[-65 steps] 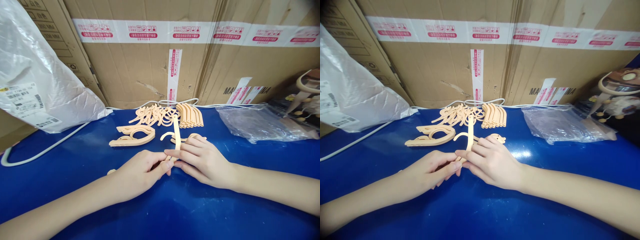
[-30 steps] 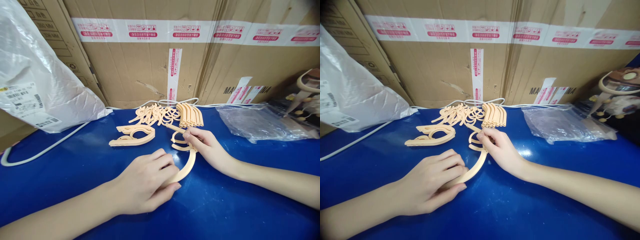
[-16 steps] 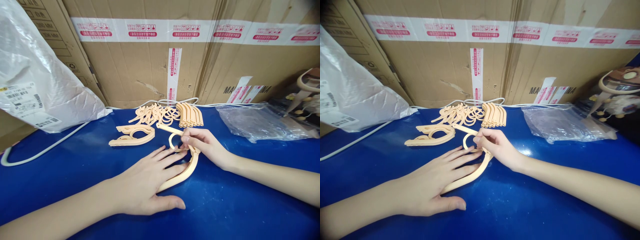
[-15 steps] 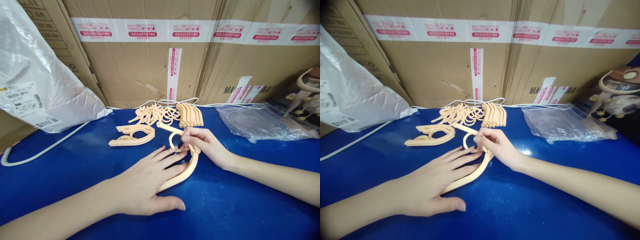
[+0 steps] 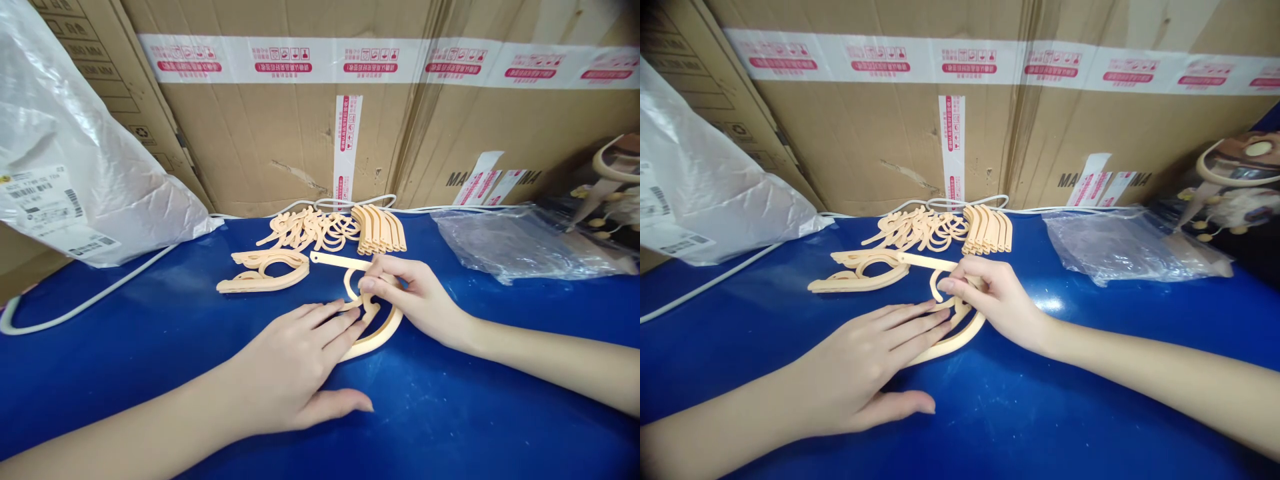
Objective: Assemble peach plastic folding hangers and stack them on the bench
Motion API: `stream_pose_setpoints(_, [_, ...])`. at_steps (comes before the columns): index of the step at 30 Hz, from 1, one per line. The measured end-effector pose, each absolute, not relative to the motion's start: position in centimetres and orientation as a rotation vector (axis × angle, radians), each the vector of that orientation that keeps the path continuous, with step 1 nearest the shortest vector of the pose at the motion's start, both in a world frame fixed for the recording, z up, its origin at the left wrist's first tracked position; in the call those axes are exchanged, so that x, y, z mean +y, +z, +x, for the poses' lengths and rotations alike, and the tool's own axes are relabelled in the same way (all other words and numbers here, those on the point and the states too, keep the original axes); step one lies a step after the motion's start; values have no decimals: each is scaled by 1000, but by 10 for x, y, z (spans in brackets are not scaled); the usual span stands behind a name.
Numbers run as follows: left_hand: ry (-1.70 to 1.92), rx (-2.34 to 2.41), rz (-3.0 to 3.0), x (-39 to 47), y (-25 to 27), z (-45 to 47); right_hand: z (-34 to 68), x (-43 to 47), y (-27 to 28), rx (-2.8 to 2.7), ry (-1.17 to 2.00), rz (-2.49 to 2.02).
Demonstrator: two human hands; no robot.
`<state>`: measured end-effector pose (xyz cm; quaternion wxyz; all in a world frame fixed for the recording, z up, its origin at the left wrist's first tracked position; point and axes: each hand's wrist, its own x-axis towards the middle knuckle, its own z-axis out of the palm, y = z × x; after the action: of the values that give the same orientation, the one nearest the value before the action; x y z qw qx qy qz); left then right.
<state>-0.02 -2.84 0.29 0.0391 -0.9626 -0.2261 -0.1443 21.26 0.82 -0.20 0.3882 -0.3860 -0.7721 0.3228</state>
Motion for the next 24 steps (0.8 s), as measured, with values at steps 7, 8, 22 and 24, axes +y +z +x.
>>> stream_pose_setpoints(7, [-579, -585, -2424, -37, -5, -1, 210, 4, -3, -2296, 421, -992])
stream_pose_setpoints(8, [-575, -584, -2392, -36, -4, -1, 210, 3, -3, -2331, 352, -1016])
stream_pose_setpoints(22, [-628, -659, -2361, -33, 1, -4, 216, 6, 5, -2782, -583, -1087])
stream_pose_setpoints(24, [-624, -668, -2368, -33, 1, -4, 217, 3, 6, -2800, -718, -1107])
